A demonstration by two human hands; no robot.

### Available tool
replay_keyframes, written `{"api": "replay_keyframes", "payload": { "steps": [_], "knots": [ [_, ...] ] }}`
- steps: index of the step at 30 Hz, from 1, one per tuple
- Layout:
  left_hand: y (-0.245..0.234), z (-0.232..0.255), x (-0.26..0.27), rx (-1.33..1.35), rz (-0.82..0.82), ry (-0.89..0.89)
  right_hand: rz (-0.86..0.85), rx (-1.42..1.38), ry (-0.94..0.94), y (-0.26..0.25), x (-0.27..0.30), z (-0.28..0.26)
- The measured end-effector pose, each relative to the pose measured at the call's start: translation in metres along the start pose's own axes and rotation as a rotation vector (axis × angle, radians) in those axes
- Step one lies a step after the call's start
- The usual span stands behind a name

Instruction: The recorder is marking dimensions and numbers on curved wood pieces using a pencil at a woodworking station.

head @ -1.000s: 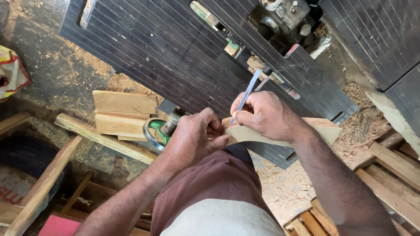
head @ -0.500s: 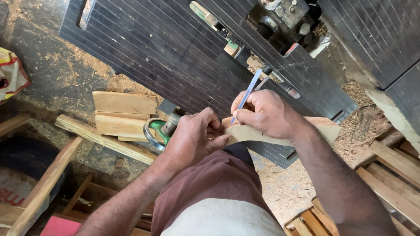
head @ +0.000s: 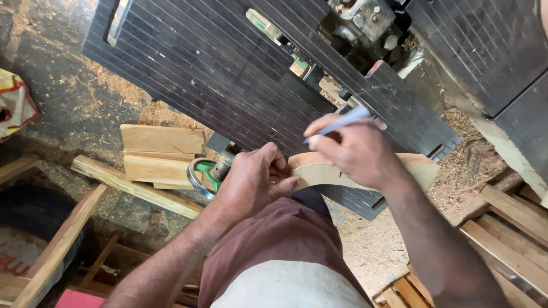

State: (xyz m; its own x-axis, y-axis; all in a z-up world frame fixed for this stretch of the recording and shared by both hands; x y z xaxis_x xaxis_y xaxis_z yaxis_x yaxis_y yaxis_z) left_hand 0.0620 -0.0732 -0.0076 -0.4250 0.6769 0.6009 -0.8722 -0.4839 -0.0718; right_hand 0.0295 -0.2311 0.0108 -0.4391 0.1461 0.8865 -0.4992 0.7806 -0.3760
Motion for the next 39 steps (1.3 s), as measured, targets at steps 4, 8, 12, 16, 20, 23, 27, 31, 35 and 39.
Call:
{"api": "replay_keyframes", "payload": {
  "steps": [4, 8, 12, 16, 20, 23, 27, 31, 35, 39],
  "knots": [
    [0.0, 0.002, 0.001, 0.002, -0.011, 0.0, 0.301, -0.036, -0.419, -0.016, 0.018, 0.056],
    [-0.001, 0.009, 0.003, -0.003, 0.033, 0.076, 0.504, 0.419, -0.686, -0.019, 0.08, 0.031],
    [0.0, 0.015, 0.006, 0.017, 0.095, 0.063, 0.643, 0.545, -0.8, 0.014, 0.082, 0.061],
    [0.016, -0.014, 0.011, -0.037, 0.058, -0.07, 0.798, 0.443, -0.896, 0.019, 0.087, 0.088],
    [0.014, -0.012, 0.028, 0.314, 0.227, 0.058, 1.037, 0.184, -0.762, -0.034, 0.117, 0.176],
    [0.016, -0.01, 0.043, 0.264, 0.415, 0.05, 1.198, 0.045, -0.384, -0.1, 0.139, 0.303],
    [0.052, -0.013, 0.038, 0.11, 0.507, 0.021, 1.336, -0.09, 0.115, -0.182, 0.181, 0.47],
    [0.112, 0.037, 0.024, -0.126, 0.404, -0.099, 1.416, 0.135, 0.073, -0.222, 0.175, 0.547],
    [0.179, 0.069, 0.009, -0.078, 0.167, -0.033, 1.427, 0.063, -0.008, -0.223, 0.178, 0.496],
    [0.229, 0.112, -0.008, 0.447, -0.022, 0.23, 1.171, -0.364, -0.748, -0.153, 0.148, 0.341]
  ]
}}
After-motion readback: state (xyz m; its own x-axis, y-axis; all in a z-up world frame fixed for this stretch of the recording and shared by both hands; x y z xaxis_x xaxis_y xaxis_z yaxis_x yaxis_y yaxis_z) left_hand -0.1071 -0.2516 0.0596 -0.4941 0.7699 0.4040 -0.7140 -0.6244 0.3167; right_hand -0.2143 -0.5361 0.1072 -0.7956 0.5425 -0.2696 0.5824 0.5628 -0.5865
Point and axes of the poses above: each hand's wrist, its own x-axis away from the middle knuckle, its own y-axis out of the palm, z = x × y, the point moved 10 cm from there along -x, towards the middle knuckle, and after that the axes turned 3 degrees about -y, right-handed, at the moved point
